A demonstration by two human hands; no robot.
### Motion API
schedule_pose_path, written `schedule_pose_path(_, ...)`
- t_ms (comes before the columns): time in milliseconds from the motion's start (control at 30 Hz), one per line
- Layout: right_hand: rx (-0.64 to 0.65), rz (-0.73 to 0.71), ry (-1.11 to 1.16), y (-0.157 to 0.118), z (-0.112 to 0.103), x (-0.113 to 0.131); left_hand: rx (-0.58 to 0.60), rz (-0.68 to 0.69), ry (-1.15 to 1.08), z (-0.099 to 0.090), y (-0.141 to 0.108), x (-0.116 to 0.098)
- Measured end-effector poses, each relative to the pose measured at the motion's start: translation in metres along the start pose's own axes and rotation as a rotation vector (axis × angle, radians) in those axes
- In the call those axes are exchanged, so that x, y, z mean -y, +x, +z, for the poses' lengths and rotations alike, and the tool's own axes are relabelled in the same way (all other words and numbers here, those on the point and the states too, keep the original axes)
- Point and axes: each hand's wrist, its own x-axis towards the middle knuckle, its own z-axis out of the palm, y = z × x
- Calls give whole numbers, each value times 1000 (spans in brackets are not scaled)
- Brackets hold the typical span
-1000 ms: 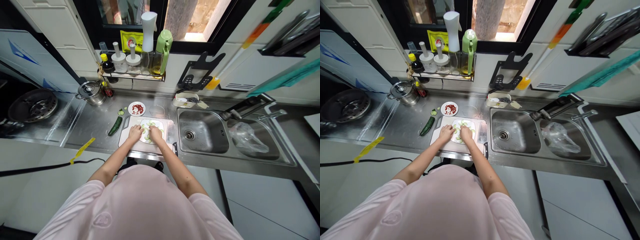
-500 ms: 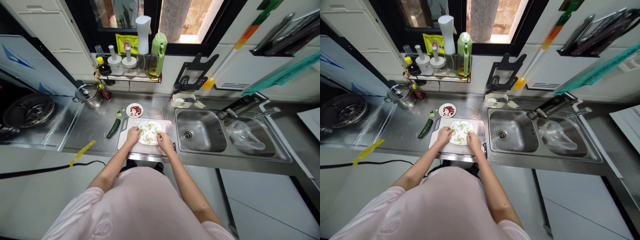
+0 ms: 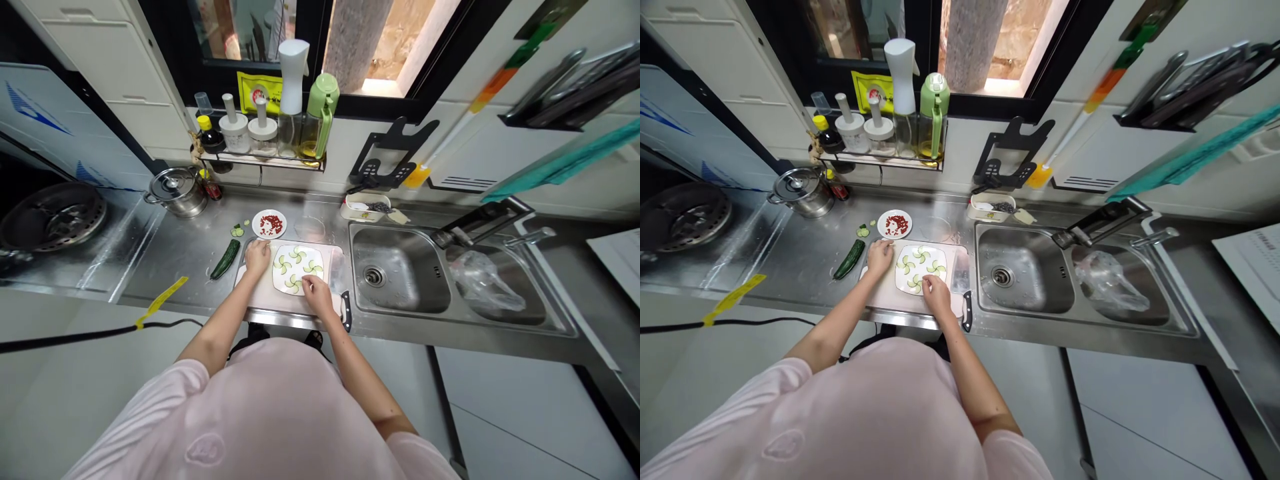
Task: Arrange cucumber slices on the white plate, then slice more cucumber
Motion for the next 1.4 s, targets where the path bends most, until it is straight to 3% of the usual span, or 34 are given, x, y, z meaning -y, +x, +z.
schedule_pose_path(300,-3,-18,-6,35,-3,-6,123,-153,37,3,61,-12)
schedule_pose_path(467,20,-12,-12,44,-5,-2,207,-127,56,12,83,-18)
schedule_pose_path(733,13,18,18,45,-10,-10,269,-112,131,30,102,-25)
schedule_pose_path(1067,-39,53,60,42,-17,-18,290,-128,170,37,109,-28)
schedule_pose_path(1233,-46,43,66,42,-17,-19,244,-176,-13,36,107,-19)
schedule_pose_path(1400,-40,58,64,44,-18,-19,167,-364,-457,29,106,-17)
